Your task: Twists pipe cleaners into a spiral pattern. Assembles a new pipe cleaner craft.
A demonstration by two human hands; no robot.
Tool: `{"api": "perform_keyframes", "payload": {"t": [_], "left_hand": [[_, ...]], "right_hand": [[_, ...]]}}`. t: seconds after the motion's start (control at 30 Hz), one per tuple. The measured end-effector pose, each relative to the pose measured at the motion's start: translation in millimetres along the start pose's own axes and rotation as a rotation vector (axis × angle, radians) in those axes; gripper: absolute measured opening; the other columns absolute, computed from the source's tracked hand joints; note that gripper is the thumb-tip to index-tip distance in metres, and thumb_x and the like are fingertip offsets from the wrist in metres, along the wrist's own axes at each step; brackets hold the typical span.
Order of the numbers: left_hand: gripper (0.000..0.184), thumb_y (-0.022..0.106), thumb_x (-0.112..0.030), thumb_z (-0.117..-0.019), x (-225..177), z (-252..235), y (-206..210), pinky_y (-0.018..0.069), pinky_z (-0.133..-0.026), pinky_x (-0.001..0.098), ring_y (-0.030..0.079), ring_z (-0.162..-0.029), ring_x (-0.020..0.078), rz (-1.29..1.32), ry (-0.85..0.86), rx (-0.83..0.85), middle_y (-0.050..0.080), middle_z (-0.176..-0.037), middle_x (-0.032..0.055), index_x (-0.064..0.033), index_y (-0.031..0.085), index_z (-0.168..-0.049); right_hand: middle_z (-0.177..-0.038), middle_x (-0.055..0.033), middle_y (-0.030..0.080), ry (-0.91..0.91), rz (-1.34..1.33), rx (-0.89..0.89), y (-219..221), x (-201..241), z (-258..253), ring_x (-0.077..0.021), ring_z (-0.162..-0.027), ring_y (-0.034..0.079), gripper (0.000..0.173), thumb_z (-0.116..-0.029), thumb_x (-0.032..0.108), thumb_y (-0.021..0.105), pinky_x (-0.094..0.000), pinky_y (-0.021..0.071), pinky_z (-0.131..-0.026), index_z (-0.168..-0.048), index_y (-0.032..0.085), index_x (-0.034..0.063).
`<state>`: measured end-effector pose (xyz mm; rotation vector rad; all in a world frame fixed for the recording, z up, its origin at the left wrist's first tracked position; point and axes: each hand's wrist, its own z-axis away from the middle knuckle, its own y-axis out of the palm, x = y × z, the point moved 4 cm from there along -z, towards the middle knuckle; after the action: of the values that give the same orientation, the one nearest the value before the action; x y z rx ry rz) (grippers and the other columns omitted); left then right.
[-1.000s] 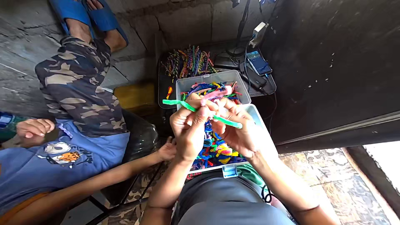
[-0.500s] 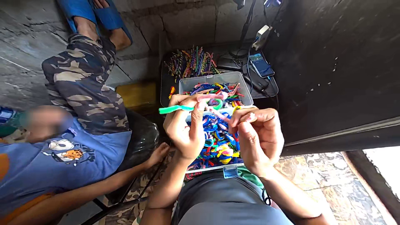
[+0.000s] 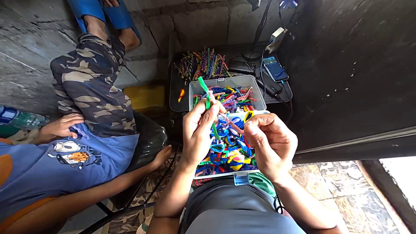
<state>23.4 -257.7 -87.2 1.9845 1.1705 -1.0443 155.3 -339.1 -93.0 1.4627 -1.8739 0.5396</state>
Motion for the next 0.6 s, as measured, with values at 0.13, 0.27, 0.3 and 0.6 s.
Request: {"api": "perform_keyframes", "payload": {"t": [0.13, 0.27, 0.3, 0.6], "left_hand": [[0.031, 0.036, -0.011, -0.1092, 6, 4, 10, 0.0456, -0.05, 0.0119, 0.05, -0.051, -0.0022, 0.31, -0.145, -0.078, 0.054, -0.066, -0.0085, -0.0112, 0.064, -0.094], [0.034, 0.036, -0.016, -0.1095, 17, 9, 24, 0.0403, -0.044, 0.0104, 0.045, -0.045, -0.0027, 0.697, -0.44, -0.071, 0.051, -0.061, -0.0082, -0.0134, 0.065, -0.091], [0.034, 0.036, -0.015, -0.1094, 18, 9, 25, 0.0375, -0.043, 0.0094, 0.042, -0.045, -0.0038, 0.675, -0.454, -0.054, 0.049, -0.06, -0.0089, -0.0131, 0.065, -0.091], [0.047, 0.025, -0.027, -0.1125, 1, 2, -7, 0.0289, -0.047, 0.0087, 0.034, -0.05, -0.0053, 0.082, -0.119, -0.016, 0.048, -0.071, -0.012, -0.0058, 0.062, -0.133]], "right_hand": [[-0.084, 0.0052, 0.065, -0.122, 0.072, 0.022, -2, 5, 3, 0.0087, -0.073, 0.058, 0.014, -0.1059, 0.017, 0.056, -0.0081, 0.0491, -0.067, -0.102, 0.063, 0.0062], [-0.085, 0.0047, 0.064, -0.21, 0.09, 0.009, -8, 8, 2, 0.0075, -0.075, 0.058, 0.015, -0.1062, 0.019, 0.057, -0.0083, 0.0495, -0.068, -0.103, 0.066, 0.0078], [-0.085, 0.0065, 0.064, -0.202, 0.097, -0.007, -11, 8, 1, 0.0081, -0.075, 0.058, 0.014, -0.1062, 0.02, 0.057, -0.0079, 0.049, -0.067, -0.104, 0.066, 0.0095], [-0.084, 0.0035, 0.066, -0.173, 0.537, -0.184, -50, 13, -10, 0.0092, -0.071, 0.057, 0.015, -0.1028, 0.011, 0.059, -0.0082, 0.0485, -0.065, -0.102, 0.067, -0.0022]]}}
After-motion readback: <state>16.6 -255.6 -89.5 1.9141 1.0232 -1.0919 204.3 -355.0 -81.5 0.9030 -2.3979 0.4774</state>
